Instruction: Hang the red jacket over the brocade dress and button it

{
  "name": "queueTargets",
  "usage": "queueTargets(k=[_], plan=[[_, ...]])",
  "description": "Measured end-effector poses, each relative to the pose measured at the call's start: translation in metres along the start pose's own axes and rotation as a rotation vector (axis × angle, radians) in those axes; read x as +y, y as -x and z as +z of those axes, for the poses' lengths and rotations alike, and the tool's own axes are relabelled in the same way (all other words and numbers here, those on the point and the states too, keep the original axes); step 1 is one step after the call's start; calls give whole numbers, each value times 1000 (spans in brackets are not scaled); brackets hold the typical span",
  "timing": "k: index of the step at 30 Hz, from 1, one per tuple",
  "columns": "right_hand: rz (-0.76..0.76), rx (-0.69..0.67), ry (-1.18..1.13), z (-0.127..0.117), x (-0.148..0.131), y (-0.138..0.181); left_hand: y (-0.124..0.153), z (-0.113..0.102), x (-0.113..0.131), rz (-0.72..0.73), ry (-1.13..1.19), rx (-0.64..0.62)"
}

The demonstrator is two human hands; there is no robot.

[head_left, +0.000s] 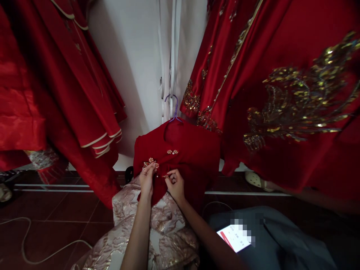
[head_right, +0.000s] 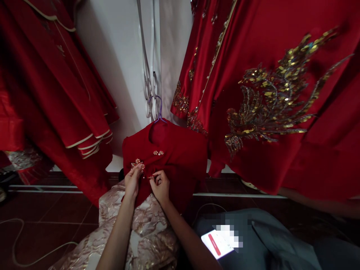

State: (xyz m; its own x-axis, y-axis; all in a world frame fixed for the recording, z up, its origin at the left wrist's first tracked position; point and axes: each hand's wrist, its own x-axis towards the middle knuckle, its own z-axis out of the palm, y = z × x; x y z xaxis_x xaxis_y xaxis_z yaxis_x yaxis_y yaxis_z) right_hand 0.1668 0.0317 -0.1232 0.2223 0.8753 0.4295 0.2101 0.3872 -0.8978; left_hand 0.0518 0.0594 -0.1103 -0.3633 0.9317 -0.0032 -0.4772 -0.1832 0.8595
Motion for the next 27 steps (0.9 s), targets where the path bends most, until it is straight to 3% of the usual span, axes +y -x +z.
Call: queueTargets(k=[13, 15, 17, 19, 20, 23, 27], plan=[[-3, -2, 5, 0, -2, 1, 3, -2, -2, 75, -74, -26], [-2, 6, -10, 0, 0, 1, 5, 6, 6, 82, -154, -110], [0, 14, -30, -1, 2, 0, 5, 20, 19, 118, -295, -297], [-1, 10, -44, -1, 3, 0, 2, 40, 36, 225, -483, -499], [-3, 5, -47, -2, 4, 0, 0, 49, 45, 317, -589, -542], [-4, -6, -43, -2, 4, 0, -7, 71, 64, 635, -971, -564], [6, -9, -36, -3, 3, 0, -13, 81, 74, 940, -1363, -605]])
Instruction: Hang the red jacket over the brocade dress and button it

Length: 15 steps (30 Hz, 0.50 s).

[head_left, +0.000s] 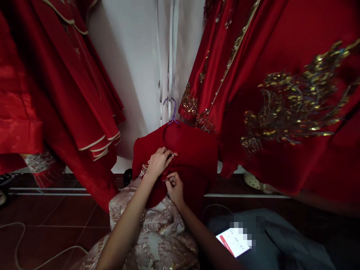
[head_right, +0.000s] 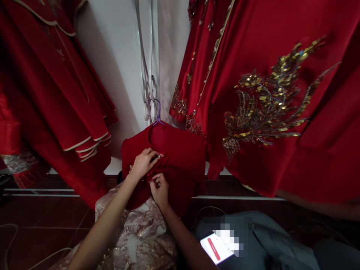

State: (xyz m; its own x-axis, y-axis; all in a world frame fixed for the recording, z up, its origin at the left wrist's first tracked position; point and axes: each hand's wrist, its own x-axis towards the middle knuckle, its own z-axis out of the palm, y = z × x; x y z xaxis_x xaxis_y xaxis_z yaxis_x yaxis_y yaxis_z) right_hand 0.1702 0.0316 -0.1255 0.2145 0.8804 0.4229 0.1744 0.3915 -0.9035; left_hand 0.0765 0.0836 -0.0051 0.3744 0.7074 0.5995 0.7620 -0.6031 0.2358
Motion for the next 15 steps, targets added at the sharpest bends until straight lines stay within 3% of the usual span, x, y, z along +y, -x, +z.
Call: queueTargets(k=[6, 10, 12, 15], plan=[[7, -6, -7, 0, 1, 0, -6, -12, 1, 208, -110, 61], [0, -9, 5, 0, 1, 2, -12, -20, 1, 265, -100, 18], [-25, 54, 1, -1, -1, 3, -14, -23, 0, 275, -115, 7], [-119, 265, -28, -6, -16, -5, -15, -28, -2, 283, -157, 11]])
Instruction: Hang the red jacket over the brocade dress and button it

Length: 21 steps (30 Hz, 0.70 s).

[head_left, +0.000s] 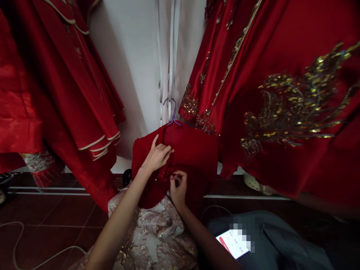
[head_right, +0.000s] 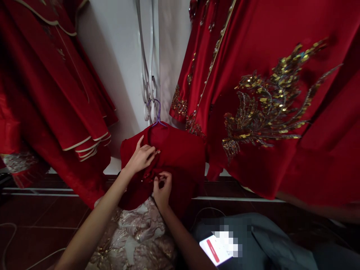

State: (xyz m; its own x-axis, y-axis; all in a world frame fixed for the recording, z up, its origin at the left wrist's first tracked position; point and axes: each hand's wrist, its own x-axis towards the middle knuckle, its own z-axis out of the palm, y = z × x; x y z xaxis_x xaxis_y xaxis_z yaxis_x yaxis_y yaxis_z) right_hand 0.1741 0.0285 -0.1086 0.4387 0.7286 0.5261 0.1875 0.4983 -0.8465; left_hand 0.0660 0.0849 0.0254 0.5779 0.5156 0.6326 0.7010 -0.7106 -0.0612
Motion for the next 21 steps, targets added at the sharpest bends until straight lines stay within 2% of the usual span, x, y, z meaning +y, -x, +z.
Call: queueTargets(k=[2, 5, 6, 8, 10, 11, 13, 16, 19, 21], plan=[[-72, 86, -69, 2, -18, -17, 1, -3, 0, 5, -23, -4], [-104, 25, -237, 13, -52, -50, 4, -4, 2, -3, -26, -13], [-68, -36, -272, 18, -62, -61, 5, -4, 3, -20, -30, -11], [108, -157, -247, 28, -77, -79, 8, -1, 4, -112, -63, 40], [278, -212, -84, 34, -82, -88, 11, 3, 2, -292, -141, 143], [306, -202, 34, 34, -80, -90, 13, 5, -1, -393, -191, 192], [219, -130, 291, 28, -71, -93, 16, 6, -10, -562, -288, 238], [8, 1, 647, 5, -53, -103, 22, 1, -31, -691, -335, 233], [2, 3, 927, -25, -43, -129, 31, -11, -53, -779, -238, 218], [16, -37, 1060, -43, -43, -151, 35, -19, -69, -869, -152, 157]])
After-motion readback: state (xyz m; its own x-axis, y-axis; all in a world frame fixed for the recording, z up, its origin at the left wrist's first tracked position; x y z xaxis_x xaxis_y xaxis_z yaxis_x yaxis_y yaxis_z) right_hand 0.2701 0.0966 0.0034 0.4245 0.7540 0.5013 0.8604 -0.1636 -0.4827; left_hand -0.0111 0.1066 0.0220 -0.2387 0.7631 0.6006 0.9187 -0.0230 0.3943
